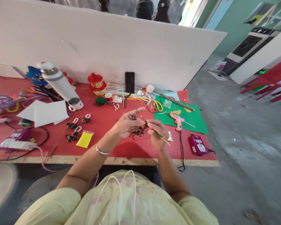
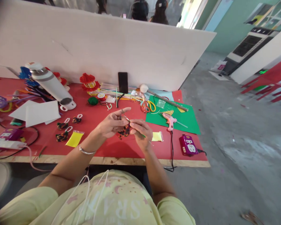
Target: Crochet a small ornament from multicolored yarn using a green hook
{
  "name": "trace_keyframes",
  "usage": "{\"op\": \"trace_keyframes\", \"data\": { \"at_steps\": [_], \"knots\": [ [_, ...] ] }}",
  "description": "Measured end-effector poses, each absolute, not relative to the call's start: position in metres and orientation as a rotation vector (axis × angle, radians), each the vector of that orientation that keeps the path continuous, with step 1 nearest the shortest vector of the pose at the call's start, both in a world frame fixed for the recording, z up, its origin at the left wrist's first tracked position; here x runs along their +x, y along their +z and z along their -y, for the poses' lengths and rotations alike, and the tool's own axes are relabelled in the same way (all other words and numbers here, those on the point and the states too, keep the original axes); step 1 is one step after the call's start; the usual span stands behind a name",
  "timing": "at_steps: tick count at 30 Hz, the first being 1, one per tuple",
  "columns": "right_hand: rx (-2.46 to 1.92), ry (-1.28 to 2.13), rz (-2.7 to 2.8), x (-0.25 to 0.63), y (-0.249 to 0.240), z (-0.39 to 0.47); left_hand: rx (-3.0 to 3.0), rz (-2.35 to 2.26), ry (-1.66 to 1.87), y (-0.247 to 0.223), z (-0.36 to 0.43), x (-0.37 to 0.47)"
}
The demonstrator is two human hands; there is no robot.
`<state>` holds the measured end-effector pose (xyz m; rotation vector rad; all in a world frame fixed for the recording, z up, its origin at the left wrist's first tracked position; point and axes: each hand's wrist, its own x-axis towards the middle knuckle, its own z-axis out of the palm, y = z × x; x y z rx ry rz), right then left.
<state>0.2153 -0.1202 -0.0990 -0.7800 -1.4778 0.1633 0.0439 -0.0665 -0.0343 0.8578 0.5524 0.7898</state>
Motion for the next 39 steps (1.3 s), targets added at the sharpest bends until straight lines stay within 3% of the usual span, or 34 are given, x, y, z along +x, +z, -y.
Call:
{"op": "trace_keyframes", "data": {
  "at_steps": [4, 23, 32, 34, 39],
  "knots": [
    [-0.737, 0.320, 1.644, 0.238, -0.085, 0.118, 0.866, -0.553, 0.716, -0.034, 0.059, 0.032],
    [-0.709, 0.461, 1.867, 0.268, -0.049, 0.129, 1.116, -0.592, 0.685, -0.027, 0.054, 0.025],
    [-0.722, 0.776, 1.453, 0.252, -0.074, 0.133, 1.195, -0.544, 0.682, -0.026, 0.057, 0.034],
    [-0.801, 0.689, 1.302, 0.236, -0.088, 0.133, 1.243, -0.590, 0.809, -0.030, 0.065, 0.044],
    [-0.968, -0.006, 1.275, 0.199, -0.106, 0.131, 1.183, -0.750, 1.153, -0.042, 0.086, 0.068]
  ]
}}
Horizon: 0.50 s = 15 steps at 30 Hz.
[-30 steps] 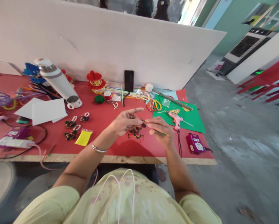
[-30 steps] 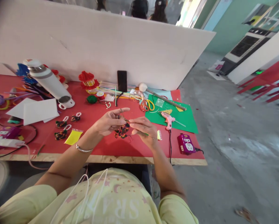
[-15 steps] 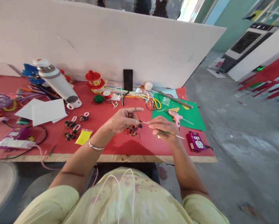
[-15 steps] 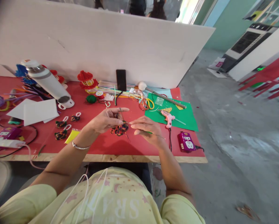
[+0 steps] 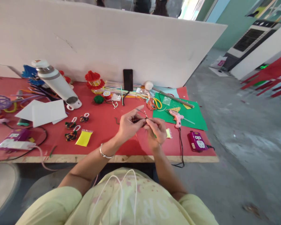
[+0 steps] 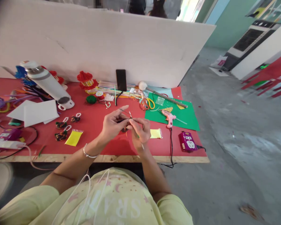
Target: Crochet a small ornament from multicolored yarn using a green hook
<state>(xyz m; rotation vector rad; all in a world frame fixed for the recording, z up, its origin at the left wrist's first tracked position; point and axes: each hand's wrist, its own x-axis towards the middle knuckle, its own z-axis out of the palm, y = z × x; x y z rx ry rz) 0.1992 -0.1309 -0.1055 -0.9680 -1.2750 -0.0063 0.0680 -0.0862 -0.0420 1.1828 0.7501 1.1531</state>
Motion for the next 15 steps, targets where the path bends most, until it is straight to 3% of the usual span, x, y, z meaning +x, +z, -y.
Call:
{"op": "trace_keyframes", "data": {
  "at_steps": [2, 6, 15],
  "knots": [
    [-0.898, -0.104, 1.249, 0.194, -0.104, 0.127, 1.047, -0.693, 1.087, -0.043, 0.087, 0.067],
    [-0.751, 0.081, 1.368, 0.209, -0.092, 0.121, 0.850, -0.602, 0.768, -0.037, 0.073, 0.047],
    [-0.670, 0.332, 1.732, 0.255, -0.067, 0.128, 0.913, -0.621, 0.664, -0.033, 0.058, 0.026]
  ]
}}
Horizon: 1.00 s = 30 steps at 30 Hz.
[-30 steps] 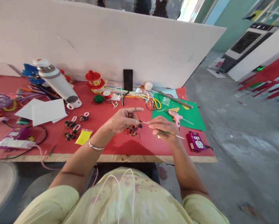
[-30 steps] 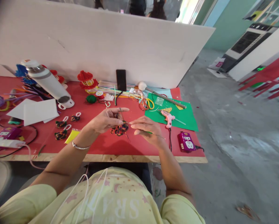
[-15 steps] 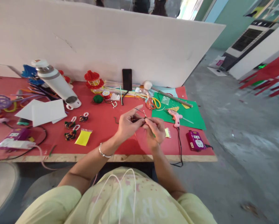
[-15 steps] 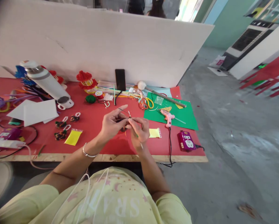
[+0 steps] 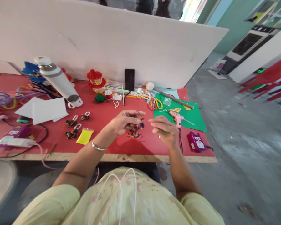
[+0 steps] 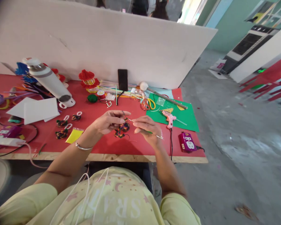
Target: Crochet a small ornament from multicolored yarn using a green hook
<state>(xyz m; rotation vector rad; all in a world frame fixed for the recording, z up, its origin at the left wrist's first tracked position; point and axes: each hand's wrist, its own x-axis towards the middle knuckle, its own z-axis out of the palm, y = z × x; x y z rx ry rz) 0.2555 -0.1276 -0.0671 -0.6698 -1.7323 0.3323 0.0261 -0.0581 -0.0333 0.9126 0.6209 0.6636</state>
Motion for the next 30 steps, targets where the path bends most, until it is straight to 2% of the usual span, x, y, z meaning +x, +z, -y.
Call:
{"op": "trace_keyframes", "data": {
  "at_steps": [6, 11, 14, 17, 20, 22, 24, 27, 30],
  "knots": [
    [-0.675, 0.542, 1.812, 0.273, -0.052, 0.131, 1.028, -0.599, 0.561, -0.032, 0.052, 0.021],
    [-0.655, 0.749, 1.575, 0.263, -0.069, 0.128, 1.143, -0.584, 0.622, -0.035, 0.059, 0.031],
    [-0.812, 0.523, 1.446, 0.240, -0.083, 0.132, 1.290, -0.668, 0.934, -0.040, 0.074, 0.049],
    [-1.052, 0.044, 1.474, 0.216, -0.093, 0.137, 1.367, -0.851, 1.213, -0.047, 0.088, 0.065],
    [-1.050, -0.158, 1.354, 0.202, -0.099, 0.134, 1.153, -0.746, 1.132, -0.051, 0.092, 0.068],
    [-0.953, 0.019, 1.259, 0.201, -0.100, 0.128, 0.976, -0.616, 0.926, -0.049, 0.087, 0.062],
    [-0.841, 0.336, 1.205, 0.209, -0.099, 0.121, 0.926, -0.567, 0.805, -0.043, 0.079, 0.051],
    [-0.700, 0.756, 1.291, 0.234, -0.089, 0.110, 1.037, -0.584, 0.735, -0.033, 0.069, 0.035],
    [-0.666, 0.973, 1.520, 0.263, -0.070, 0.103, 1.183, -0.639, 0.703, -0.026, 0.064, 0.029]
  ]
}}
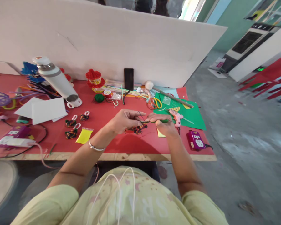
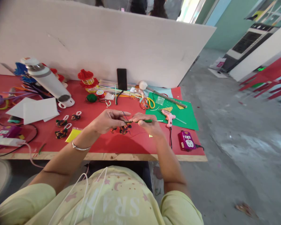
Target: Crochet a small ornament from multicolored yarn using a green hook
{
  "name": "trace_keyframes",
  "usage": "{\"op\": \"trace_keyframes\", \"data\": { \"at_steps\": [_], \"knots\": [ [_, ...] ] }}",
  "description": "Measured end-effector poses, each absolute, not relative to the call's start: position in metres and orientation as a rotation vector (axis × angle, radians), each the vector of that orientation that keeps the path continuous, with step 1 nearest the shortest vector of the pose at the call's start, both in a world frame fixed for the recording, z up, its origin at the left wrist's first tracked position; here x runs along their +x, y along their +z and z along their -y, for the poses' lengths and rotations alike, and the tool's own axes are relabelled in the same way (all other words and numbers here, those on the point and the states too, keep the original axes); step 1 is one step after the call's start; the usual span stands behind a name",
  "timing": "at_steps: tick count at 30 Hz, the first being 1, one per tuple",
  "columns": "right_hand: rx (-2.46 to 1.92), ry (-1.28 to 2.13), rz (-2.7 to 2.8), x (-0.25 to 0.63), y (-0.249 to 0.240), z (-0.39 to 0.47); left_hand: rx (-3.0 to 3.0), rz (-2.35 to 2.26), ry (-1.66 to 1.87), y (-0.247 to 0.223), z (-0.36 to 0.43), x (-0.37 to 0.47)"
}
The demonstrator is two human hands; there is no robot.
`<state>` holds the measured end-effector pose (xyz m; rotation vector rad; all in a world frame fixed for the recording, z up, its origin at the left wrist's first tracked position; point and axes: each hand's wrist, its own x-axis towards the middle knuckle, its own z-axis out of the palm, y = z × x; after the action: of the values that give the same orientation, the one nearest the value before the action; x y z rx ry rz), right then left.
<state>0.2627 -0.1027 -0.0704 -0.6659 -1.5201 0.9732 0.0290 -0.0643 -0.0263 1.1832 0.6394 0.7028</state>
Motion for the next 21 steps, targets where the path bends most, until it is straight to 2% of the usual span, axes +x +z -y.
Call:
{"op": "trace_keyframes", "data": {
  "at_steps": [5, 10, 16, 19, 21],
  "knots": [
    [-0.747, 1.036, 1.871, 0.289, -0.029, 0.100, 1.306, -0.759, 0.721, -0.026, 0.063, 0.033],
    [-0.854, 0.684, 2.132, 0.284, -0.011, 0.105, 1.350, -0.852, 0.808, -0.032, 0.061, 0.037],
    [-0.957, -0.077, 2.023, 0.247, -0.063, 0.124, 1.101, -0.789, 0.903, -0.034, 0.063, 0.041],
    [-0.947, -0.239, 1.824, 0.232, -0.092, 0.132, 0.927, -0.651, 0.776, -0.034, 0.064, 0.039],
    [-0.865, -0.181, 1.761, 0.231, -0.097, 0.132, 0.906, -0.617, 0.701, -0.034, 0.062, 0.035]
  ]
}}
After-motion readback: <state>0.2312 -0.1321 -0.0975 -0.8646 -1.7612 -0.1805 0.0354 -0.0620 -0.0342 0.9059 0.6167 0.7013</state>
